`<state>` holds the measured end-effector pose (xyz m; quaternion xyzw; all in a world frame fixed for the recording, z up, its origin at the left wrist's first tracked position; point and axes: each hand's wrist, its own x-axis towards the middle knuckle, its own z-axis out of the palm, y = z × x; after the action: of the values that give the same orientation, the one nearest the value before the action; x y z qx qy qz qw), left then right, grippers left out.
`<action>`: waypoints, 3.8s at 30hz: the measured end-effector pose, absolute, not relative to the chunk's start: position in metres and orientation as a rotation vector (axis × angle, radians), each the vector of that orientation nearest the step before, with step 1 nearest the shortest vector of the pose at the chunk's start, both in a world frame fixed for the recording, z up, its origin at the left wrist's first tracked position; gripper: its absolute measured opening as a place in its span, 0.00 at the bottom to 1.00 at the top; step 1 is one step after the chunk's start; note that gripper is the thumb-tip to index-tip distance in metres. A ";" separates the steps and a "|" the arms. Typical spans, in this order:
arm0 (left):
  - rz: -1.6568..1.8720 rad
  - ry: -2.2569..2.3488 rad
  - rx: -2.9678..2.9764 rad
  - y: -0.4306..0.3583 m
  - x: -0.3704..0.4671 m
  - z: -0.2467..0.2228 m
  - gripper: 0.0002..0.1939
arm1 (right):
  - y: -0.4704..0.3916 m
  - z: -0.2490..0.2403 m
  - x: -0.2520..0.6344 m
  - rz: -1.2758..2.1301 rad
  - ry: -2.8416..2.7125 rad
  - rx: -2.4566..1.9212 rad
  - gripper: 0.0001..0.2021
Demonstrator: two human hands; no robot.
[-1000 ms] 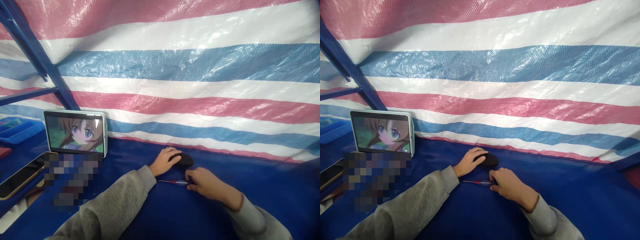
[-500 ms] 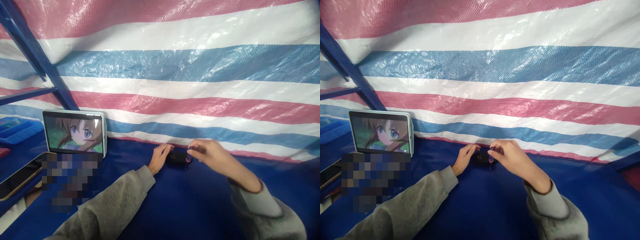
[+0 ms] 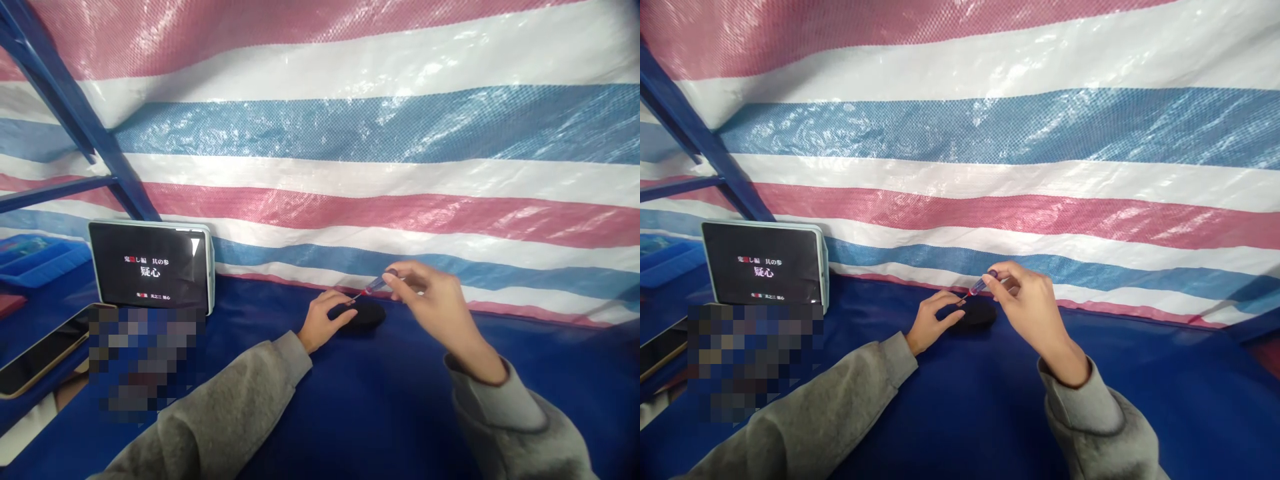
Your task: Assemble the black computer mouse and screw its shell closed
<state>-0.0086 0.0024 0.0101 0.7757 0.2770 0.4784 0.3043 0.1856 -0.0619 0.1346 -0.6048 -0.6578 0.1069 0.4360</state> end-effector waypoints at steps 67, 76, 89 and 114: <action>0.788 0.737 2.526 0.003 -0.006 0.001 0.18 | -0.066 0.140 0.203 -0.100 -1.752 -1.609 0.12; 0.789 0.733 2.565 0.004 -0.006 -0.002 0.19 | -0.063 0.134 0.205 -0.131 -1.810 -1.665 0.10; 0.796 0.723 2.588 0.005 -0.006 -0.001 0.19 | -0.054 0.123 0.205 -0.085 -1.847 -1.742 0.10; 0.717 0.319 2.679 0.006 -0.007 -0.003 0.24 | -0.064 0.127 0.210 -0.098 -2.144 -2.091 0.19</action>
<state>-0.0070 0.0057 -0.0027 0.9450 0.1125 0.2530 0.1739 0.2097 -0.0636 0.1271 -0.6959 -0.7137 -0.0328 0.0725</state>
